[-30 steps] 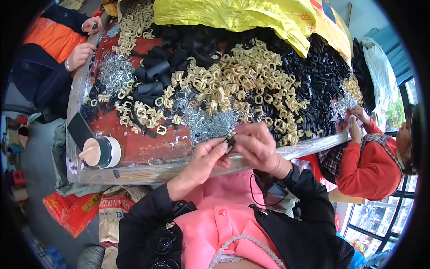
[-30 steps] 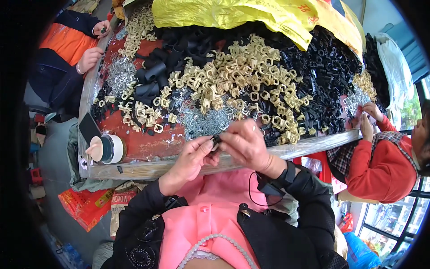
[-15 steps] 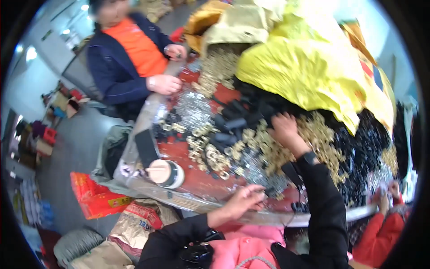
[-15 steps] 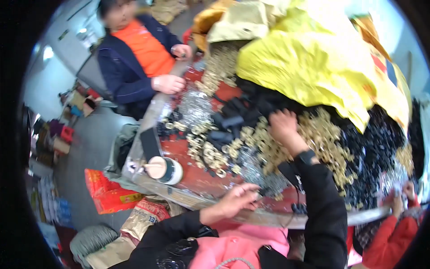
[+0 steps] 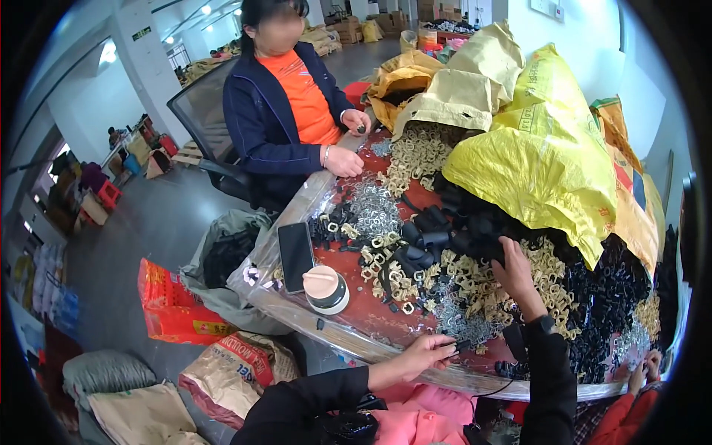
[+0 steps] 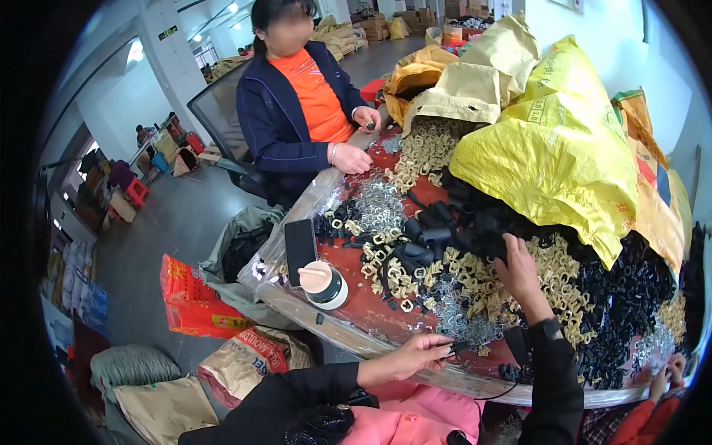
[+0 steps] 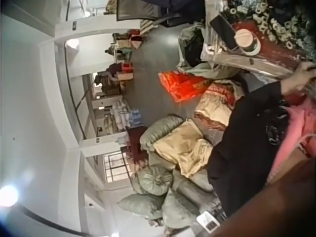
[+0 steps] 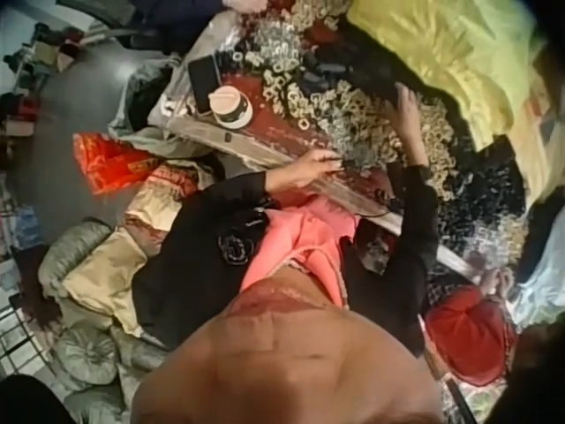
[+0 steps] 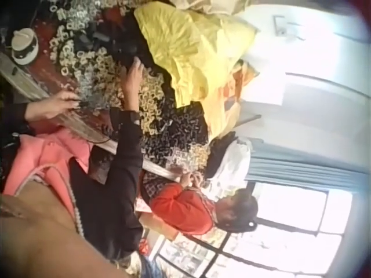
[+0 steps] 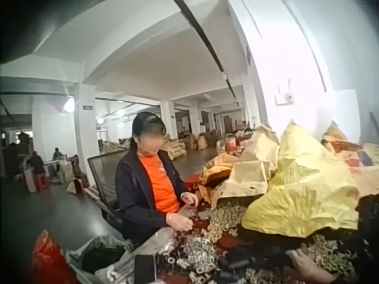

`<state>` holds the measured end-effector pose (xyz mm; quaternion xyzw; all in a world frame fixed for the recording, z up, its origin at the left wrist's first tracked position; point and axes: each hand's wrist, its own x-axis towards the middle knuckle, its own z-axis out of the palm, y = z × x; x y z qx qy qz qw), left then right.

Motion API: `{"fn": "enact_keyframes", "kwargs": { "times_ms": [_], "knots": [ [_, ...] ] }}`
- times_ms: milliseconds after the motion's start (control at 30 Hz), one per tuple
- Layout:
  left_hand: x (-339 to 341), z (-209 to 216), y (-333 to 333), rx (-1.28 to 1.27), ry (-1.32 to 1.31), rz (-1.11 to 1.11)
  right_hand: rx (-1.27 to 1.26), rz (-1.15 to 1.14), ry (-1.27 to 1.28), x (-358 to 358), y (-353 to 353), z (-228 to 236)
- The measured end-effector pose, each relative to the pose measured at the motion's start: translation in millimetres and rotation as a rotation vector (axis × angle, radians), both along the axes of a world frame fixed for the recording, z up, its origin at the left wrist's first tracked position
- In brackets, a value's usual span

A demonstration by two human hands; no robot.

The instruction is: Manually assembling small plastic clips with metal rings.

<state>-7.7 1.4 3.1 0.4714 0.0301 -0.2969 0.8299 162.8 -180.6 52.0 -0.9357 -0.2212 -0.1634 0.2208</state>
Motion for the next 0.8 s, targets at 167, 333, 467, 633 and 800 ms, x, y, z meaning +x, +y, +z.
{"fn": "enact_keyframes", "kwargs": {
  "times_ms": [167, 333, 467, 633, 800],
  "knots": [
    [-3, -3, 2, -0.010, -0.026, -0.002, 0.117, 0.070, -0.009, -21, -22, 19],
    [-6, -5, -2, -0.027, 0.058, 0.006, 0.600, 0.006, 0.366, -15, -51, -2],
    [-1, -11, -3, -0.029, 0.072, 0.009, 0.486, -0.047, 0.235, -12, -49, -5],
    [2, -13, -3, -0.011, 0.072, 0.021, 1.352, 0.022, 0.205, -14, -48, 19],
    [4, -13, -3, -0.016, 0.061, 0.011, 1.762, 0.153, 0.467, -11, -71, 22]
  ]
}}
